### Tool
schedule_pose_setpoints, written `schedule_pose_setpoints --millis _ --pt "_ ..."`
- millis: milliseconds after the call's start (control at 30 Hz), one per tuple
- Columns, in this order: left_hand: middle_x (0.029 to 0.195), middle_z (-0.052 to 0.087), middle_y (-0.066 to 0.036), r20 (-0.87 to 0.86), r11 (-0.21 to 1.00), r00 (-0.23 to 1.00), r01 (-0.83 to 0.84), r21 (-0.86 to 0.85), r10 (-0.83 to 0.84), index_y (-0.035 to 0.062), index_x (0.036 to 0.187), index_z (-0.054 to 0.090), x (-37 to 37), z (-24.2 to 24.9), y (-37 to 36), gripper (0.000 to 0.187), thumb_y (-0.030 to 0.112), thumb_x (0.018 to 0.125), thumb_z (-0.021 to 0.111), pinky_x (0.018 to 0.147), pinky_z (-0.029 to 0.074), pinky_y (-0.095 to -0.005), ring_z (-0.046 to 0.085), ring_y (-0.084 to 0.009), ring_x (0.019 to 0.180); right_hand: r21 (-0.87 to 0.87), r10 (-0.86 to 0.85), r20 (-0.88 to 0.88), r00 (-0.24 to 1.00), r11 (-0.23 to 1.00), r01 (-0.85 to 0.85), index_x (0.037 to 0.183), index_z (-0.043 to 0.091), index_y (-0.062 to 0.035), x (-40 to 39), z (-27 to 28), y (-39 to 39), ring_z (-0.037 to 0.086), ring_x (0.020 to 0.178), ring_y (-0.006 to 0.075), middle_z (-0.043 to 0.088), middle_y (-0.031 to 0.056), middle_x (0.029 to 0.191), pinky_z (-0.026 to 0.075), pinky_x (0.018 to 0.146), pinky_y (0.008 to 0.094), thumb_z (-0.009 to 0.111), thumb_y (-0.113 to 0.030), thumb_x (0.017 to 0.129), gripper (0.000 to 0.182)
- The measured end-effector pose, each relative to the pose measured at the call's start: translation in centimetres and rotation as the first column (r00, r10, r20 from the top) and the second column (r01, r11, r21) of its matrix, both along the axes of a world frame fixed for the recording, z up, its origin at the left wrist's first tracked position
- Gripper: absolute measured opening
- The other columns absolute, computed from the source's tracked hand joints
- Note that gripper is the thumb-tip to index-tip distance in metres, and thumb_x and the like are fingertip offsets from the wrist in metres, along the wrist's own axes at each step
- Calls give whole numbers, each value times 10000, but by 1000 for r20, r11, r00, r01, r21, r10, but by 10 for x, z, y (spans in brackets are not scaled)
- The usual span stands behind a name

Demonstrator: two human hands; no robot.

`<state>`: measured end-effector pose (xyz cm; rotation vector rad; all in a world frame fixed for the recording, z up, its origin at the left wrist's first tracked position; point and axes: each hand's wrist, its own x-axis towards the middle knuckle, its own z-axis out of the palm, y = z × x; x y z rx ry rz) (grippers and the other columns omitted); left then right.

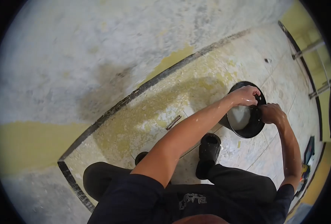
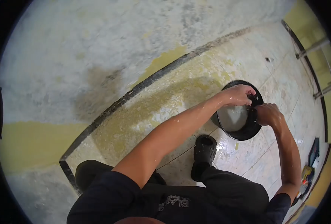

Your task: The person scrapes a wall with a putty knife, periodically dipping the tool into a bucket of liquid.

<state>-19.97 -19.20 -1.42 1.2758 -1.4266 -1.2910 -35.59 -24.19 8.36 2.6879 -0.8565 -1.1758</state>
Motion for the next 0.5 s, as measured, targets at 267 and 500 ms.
schedule_pose_setpoints --millis 267,500 --pt "1186 615 -218 -139 890 903 -425 -165 406 -37 1225 547 14 -9 64 516 288 837 644 977 446 -378 586 -288 1132 -215 -46 -200 979 977 2 967 713 -54 9 22 10 654 1000 319 686 182 1012 518 848 442 503 -92 763 295" --pt "810 673 8 -742 789 481 -606 105 467 106 1020 664 -1 -26 45 252 207 790 642 587 477 -324 602 -178 618 -510 140 -91 986 844 -167 892 702 -47 63 90 38 670 931 297 687 185 968 509 816 414 530 -130 789 218"
